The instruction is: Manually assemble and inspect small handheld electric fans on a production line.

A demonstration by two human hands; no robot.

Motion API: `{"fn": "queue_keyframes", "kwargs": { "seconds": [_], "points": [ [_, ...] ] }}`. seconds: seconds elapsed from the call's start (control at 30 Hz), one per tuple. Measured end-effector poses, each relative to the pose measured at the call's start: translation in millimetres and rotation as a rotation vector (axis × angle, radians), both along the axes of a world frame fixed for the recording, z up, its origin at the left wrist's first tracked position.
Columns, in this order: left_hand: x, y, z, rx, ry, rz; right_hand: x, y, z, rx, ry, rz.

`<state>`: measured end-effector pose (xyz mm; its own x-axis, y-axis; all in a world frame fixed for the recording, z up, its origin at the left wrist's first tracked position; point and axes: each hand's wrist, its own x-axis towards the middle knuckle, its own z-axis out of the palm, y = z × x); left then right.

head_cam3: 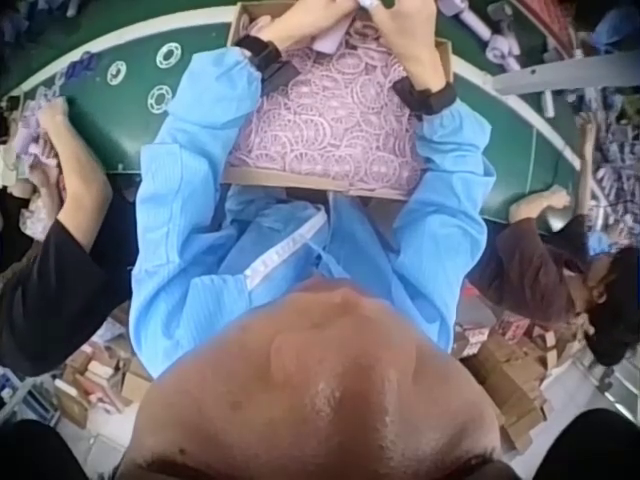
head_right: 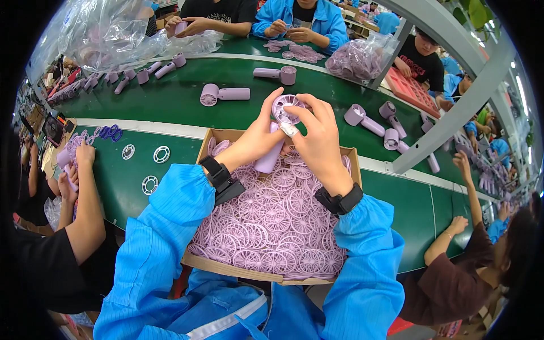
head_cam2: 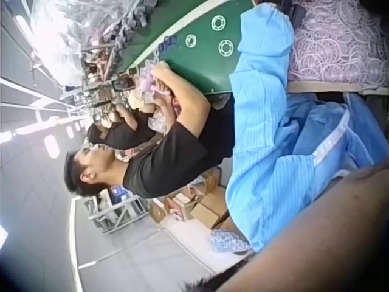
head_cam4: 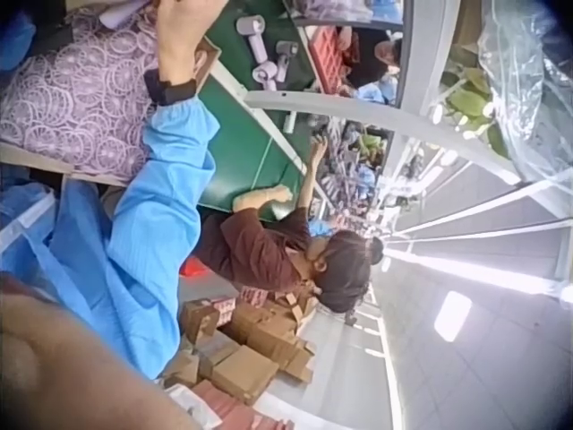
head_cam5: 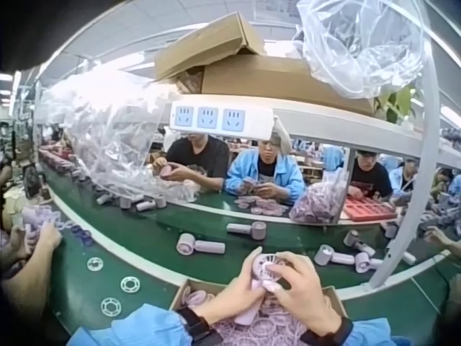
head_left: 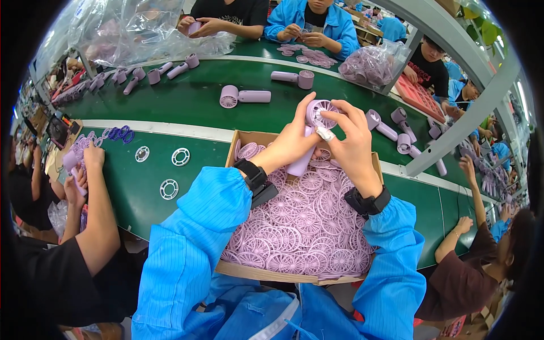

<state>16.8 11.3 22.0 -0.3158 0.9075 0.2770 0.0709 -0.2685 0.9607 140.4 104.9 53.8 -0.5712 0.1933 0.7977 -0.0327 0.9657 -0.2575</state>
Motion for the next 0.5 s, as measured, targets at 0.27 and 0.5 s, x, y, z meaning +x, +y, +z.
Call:
{"fn": "queue_keyframes", "kwargs": {
  "seconds": [0.27,0.5],
  "points": [
    [1,-3,5,0.036,-0.199,-0.145,-3,16,-5,0.124,-0.025,-0.009],
    [0,-7,13,-0.018,-0.394,-0.189,-5,-3,-5,-1.287,-0.002,0.546]
  ]
}}
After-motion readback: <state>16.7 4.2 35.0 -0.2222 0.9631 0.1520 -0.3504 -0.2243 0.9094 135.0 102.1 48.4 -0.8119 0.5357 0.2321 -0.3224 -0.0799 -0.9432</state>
